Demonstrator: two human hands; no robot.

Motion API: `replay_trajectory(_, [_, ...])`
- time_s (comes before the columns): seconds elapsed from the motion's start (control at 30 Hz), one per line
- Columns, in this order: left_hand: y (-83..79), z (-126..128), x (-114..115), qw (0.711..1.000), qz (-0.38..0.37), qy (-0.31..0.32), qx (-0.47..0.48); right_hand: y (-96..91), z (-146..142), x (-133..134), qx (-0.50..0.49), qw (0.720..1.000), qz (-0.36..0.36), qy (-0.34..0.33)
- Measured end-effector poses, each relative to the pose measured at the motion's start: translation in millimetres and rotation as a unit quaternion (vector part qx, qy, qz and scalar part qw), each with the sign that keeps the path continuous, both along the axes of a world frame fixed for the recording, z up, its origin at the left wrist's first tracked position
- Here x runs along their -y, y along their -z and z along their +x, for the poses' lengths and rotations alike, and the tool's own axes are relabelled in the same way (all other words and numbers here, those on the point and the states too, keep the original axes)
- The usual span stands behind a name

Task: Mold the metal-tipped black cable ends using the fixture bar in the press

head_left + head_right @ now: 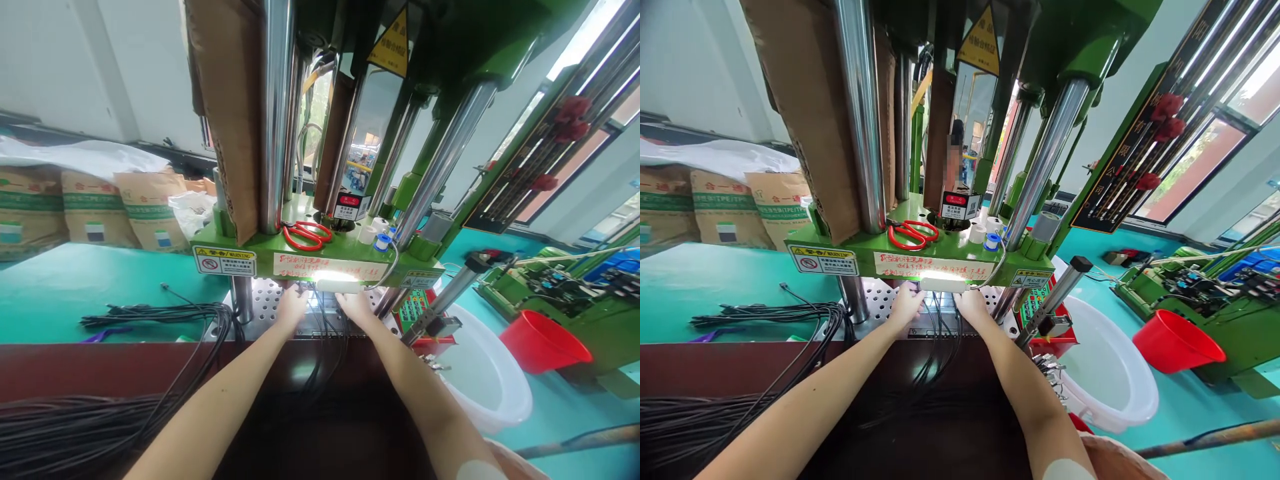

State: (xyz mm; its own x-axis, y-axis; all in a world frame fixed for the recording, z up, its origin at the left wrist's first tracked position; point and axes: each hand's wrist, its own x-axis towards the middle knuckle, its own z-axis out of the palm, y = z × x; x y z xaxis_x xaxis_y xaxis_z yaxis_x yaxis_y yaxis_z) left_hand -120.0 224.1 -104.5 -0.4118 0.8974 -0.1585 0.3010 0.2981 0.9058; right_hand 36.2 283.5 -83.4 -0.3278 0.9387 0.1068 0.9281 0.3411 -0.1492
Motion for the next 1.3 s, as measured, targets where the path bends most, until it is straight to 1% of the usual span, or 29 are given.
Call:
replay_trajectory(0.07, [0.2, -5, 4, 0.996, 0.008, -0.005, -0.094, 4.7, 1, 4, 0.013, 1.0, 0.008, 0.002])
replay_trajectory(0.17, [1.4, -8, 8, 0.979, 0.006, 0.013, -0.205, 8.3, 0, 7, 0.028, 0.999, 0.016, 0.001])
replay_trajectory(0.27, [3.2, -8, 8, 0.959, -0.008, 0.043, -0.281, 9.3, -4, 7, 0.035, 0.999, 0.018, -0.005])
replay_trajectory(0.4, [3.4, -9, 4, 0.936, -0.023, 0.068, -0.344, 9.8, -7, 4, 0.039, 0.999, 0.014, -0.004])
replay_trajectory(0.6, [-4.1, -11, -1, 0.916, -0.042, 0.079, -0.391, 3.1, -8, 3, 0.043, 0.999, 0.02, -0.01])
replay_trajectory(0.77, [-11.7, -12, 3, 0.907, -0.024, 0.077, -0.413, -2.7, -14, 12, 0.054, 0.997, 0.04, -0.035])
replay_trajectory(0.9, [-9.7, -12, 5, 0.906, -0.017, 0.07, -0.418, 0.5, -23, 15, 0.072, 0.995, 0.039, -0.05])
replay_trajectory(1.03, [-6.4, -10, 0, 0.907, -0.026, 0.074, -0.414, 2.1, -27, 12, 0.076, 0.995, 0.044, -0.051])
replay_trajectory(1.17, [-8.6, -10, -1, 0.908, -0.035, 0.074, -0.41, -3.3, -29, 13, 0.071, 0.995, 0.044, -0.05])
replay_trajectory(1.3, [-11.1, -9, 8, 0.909, -0.03, 0.071, -0.409, -8.5, -36, 22, 0.061, 0.995, 0.055, -0.062])
